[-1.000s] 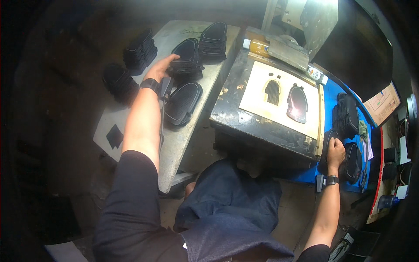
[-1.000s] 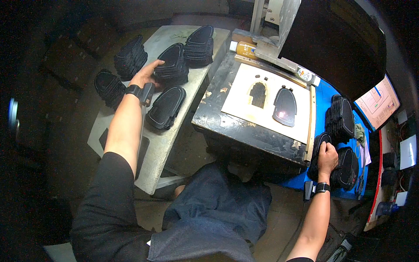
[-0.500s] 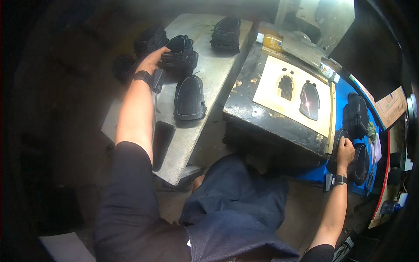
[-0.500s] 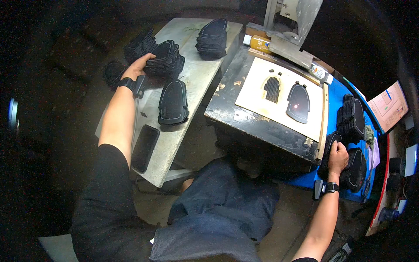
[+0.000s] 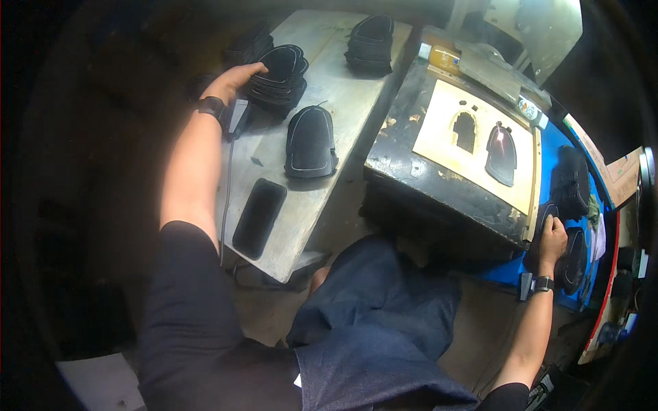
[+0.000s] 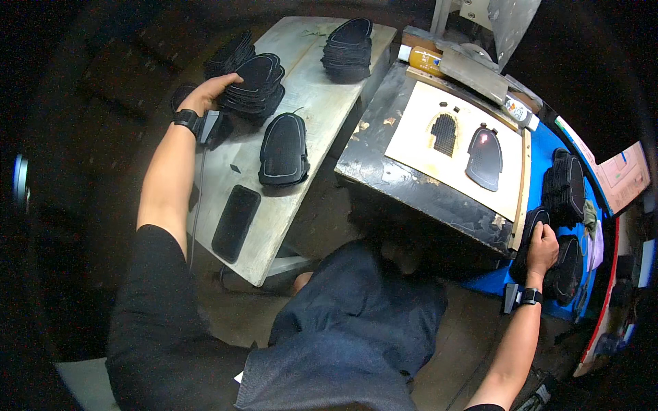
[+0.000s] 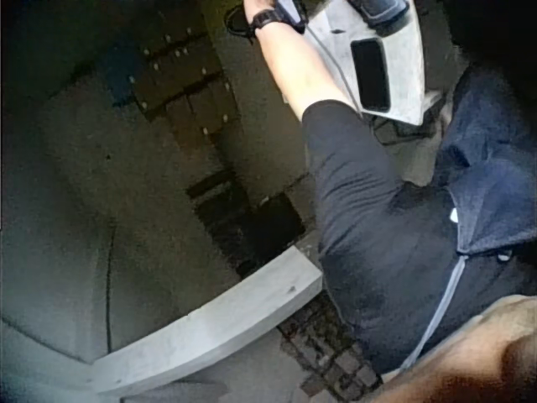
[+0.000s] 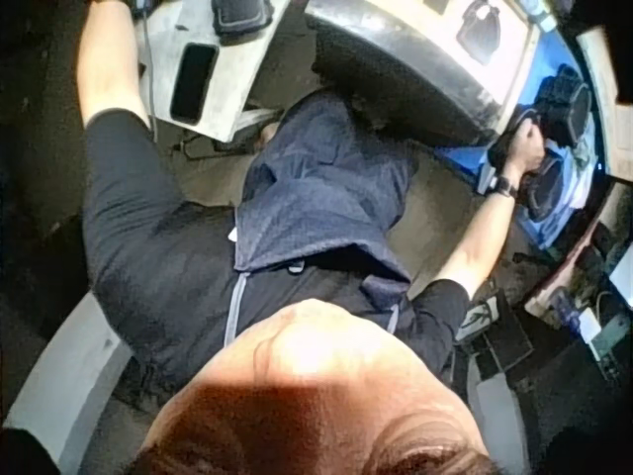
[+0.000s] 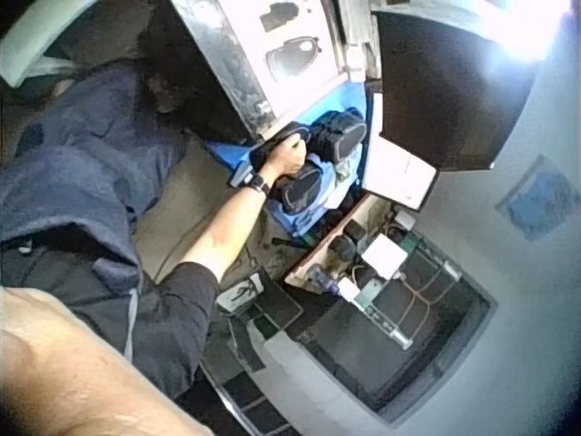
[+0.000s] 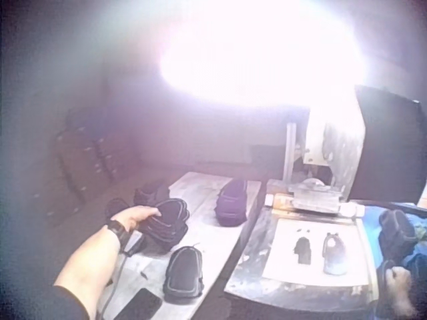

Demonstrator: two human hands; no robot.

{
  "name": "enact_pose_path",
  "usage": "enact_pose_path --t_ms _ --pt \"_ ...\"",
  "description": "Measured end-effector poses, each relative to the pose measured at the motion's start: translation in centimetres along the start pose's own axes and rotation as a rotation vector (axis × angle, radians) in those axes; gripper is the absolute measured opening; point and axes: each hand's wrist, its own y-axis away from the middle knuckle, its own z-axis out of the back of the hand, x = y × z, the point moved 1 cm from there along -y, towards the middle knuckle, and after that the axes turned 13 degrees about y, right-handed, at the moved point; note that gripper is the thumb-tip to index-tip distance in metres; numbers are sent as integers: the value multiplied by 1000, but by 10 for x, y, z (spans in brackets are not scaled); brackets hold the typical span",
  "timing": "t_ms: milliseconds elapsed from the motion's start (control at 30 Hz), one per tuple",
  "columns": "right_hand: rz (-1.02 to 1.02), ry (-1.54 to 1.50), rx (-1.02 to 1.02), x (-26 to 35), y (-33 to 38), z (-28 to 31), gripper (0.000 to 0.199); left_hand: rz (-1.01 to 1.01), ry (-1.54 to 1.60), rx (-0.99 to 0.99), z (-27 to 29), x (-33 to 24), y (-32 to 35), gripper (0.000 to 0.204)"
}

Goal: Picking up shoe upper components, placing them on an inspection light board, and organizing them into stacks.

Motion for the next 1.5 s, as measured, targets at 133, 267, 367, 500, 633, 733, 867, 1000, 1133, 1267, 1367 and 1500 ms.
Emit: enact_pose_path --t_ms 133,267,367,500,633,733,867,1000,1133,1267,1367,1500 --pt "11 -24 1 -2 0 -2 41 -92 -206 -72 1 -2 32 38" --pt "2 -24 19 -5 -1 -5 41 -102 -340 -101 -1 9 61 40" --pt "17 -8 25 -7 -3 -7 40 -120 -303 -100 3 25 82 43" --pt "19 -21 10 -9 -3 -8 40 -74 -153 -78 10 44 124 45" --pt "3 2 29 -10 -3 -8 41 -21 -67 -74 20 60 171 62" --pt "25 -20 -12 -10 -3 -9 41 -61 4 -144 35 84 194 46" --pt "14 -31 25 -10 -3 -9 40 -52 133 -60 62 113 195 49" --pt "14 -23 13 -11 -3 -8 43 33 206 -95 81 136 203 48" --pt "-13 -1 43 -12 -4 -8 43 54 247 -69 82 142 212 45" --pt "-7 -4 -8 -11 -3 -8 42 22 240 -42 81 140 218 42" --pt "-19 -27 11 -9 -3 -8 41 34 161 -74 88 140 211 40" --pt "1 -55 -14 -9 -2 -7 42 -26 29 -54 92 142 200 48"
